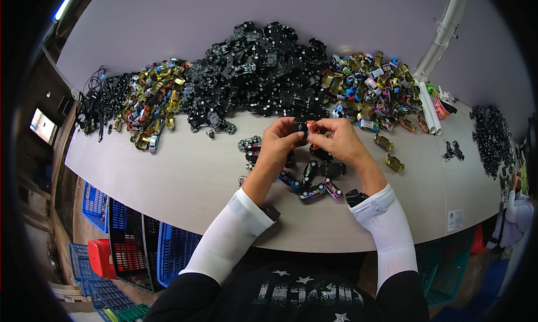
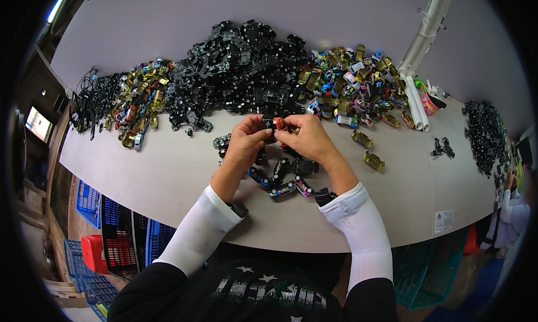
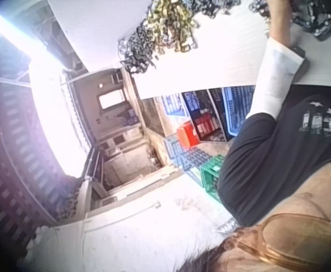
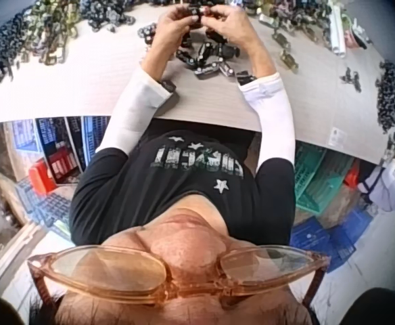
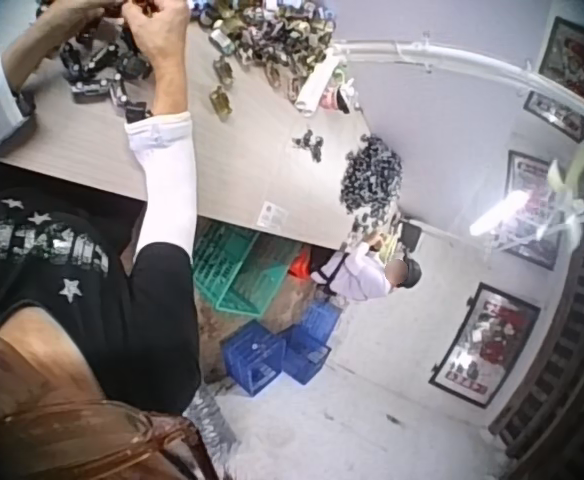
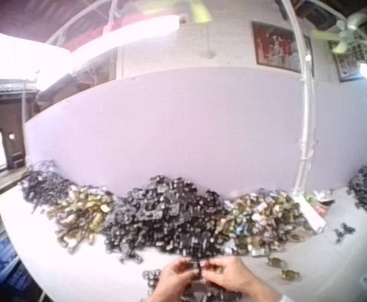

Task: The person assembles toy cars by hand by picking up car bodies and chassis, pressing them together, and placing the completed toys on the table or into a blue crate.

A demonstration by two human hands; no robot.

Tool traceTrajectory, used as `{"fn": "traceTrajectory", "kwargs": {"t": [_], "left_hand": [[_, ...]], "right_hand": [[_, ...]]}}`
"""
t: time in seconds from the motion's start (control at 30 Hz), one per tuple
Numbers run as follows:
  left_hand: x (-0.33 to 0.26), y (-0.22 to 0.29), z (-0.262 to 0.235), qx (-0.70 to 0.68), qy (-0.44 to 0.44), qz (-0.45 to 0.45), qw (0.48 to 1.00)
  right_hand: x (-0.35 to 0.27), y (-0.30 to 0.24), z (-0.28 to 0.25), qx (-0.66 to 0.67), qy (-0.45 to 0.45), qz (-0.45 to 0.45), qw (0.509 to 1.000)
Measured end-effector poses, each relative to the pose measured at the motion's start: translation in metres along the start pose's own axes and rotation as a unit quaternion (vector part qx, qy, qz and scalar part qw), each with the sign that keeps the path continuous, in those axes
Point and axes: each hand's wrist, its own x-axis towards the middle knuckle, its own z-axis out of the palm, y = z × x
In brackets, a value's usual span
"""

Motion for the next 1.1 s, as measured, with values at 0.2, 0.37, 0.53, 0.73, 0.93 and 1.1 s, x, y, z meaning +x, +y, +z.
{"fn": "traceTrajectory", "kwargs": {"t": [0.2,0.37,0.53,0.73,0.93,1.1], "left_hand": [[-0.003,-0.003,0.004,0.085,0.025,0.037,0.995],[0.000,-0.007,0.001,0.050,0.008,0.034,0.998],[0.000,-0.006,0.004,0.054,0.022,0.035,0.998],[-0.001,-0.004,0.002,0.072,0.036,0.019,0.997],[0.000,-0.004,0.004,0.081,0.034,0.015,0.996],[-0.001,-0.003,0.000,0.092,0.026,0.004,0.995]], "right_hand": [[-0.004,-0.006,0.007,-0.151,0.039,-0.032,0.987],[-0.004,-0.004,0.010,-0.224,0.091,-0.110,0.964],[-0.004,-0.004,0.006,-0.254,0.119,-0.063,0.958],[-0.004,-0.005,0.004,-0.220,0.123,-0.065,0.966],[-0.001,-0.002,0.001,-0.151,0.117,-0.011,0.982],[0.005,0.009,-0.001,-0.177,0.128,-0.130,0.967]]}}
